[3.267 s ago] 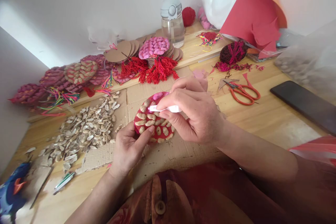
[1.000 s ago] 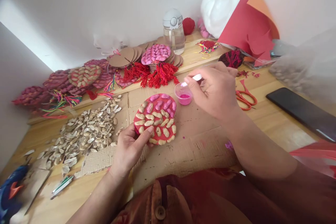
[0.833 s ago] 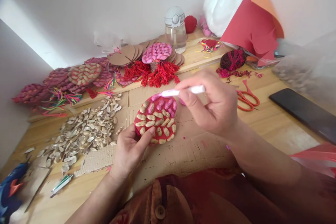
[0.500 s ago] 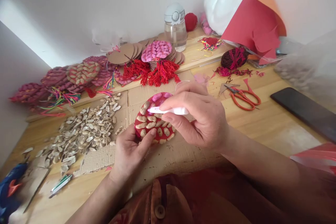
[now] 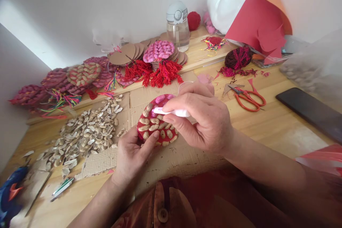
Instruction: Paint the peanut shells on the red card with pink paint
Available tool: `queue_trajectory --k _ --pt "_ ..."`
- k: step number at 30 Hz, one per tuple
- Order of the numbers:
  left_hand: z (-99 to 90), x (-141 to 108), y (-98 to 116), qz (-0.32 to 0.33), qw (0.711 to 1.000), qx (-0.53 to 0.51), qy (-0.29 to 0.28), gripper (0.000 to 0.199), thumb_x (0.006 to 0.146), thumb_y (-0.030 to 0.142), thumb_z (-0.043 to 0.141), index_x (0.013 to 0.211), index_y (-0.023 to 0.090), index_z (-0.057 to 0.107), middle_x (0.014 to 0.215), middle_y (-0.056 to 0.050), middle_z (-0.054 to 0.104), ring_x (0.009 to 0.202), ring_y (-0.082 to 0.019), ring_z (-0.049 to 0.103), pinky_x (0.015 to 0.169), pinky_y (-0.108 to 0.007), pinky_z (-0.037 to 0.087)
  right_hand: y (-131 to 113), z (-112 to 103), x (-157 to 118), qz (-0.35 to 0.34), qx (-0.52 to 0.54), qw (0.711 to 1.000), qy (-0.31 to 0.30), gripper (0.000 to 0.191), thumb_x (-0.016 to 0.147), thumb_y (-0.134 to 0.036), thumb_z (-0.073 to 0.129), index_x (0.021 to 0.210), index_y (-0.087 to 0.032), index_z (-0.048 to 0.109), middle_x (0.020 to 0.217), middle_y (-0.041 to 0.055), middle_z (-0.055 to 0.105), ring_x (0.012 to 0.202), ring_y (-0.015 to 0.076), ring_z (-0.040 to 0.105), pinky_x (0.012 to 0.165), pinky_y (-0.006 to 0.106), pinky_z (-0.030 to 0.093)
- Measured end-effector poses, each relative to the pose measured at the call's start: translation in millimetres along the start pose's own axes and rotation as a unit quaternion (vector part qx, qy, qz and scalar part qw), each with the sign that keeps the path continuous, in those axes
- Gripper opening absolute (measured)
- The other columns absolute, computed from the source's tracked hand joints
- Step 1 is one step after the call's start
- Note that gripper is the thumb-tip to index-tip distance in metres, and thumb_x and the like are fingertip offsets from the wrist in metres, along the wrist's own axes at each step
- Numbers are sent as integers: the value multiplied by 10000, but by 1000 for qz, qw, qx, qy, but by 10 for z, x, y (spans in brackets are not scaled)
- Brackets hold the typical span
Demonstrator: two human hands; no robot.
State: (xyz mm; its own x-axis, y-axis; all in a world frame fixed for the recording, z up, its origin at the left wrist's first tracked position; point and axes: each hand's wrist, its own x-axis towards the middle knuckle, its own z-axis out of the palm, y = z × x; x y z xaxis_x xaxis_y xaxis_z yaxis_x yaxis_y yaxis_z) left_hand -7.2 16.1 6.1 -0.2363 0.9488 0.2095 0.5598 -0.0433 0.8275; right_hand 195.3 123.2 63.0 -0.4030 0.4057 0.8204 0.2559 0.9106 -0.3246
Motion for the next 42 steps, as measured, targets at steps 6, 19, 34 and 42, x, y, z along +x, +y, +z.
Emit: queue_trajectory --k 6,19,34,42 --pt "-4 -8 4 -25 999 -28 -5 232 959 391 719 854 185 744 823 -57 755 704 -180 642 671 -292 520 -5 -6 1 8 -31 999 8 111 952 -211 706 1048 -268 711 880 -3 804 884 208 728 803 389 532" --pt "-4 -24 -44 -95 991 -93 -21 288 947 460 736 930 173 757 902 -81 781 754 -204 682 725 -318 563 23 13 -21 -7 -29 1000 5 88 949 -238 721 1034 -258 713 866 -5 797 886 209 722 802 387 528" --pt "2 18 -45 -115 972 -203 -21 222 916 399 788 928 178 776 851 -43 791 743 -181 672 709 -282 552 64 35 -21 10 -20 999 40 113 937 -245 724 1043 -281 732 880 4 804 885 223 739 813 404 552" --pt "2 12 -36 -131 968 -213 -18 242 901 411 792 885 173 758 821 -39 769 715 -175 654 686 -278 545 31 8 -20 17 -39 999 20 99 946 -240 703 1011 -298 749 845 0 804 867 227 743 796 405 555"
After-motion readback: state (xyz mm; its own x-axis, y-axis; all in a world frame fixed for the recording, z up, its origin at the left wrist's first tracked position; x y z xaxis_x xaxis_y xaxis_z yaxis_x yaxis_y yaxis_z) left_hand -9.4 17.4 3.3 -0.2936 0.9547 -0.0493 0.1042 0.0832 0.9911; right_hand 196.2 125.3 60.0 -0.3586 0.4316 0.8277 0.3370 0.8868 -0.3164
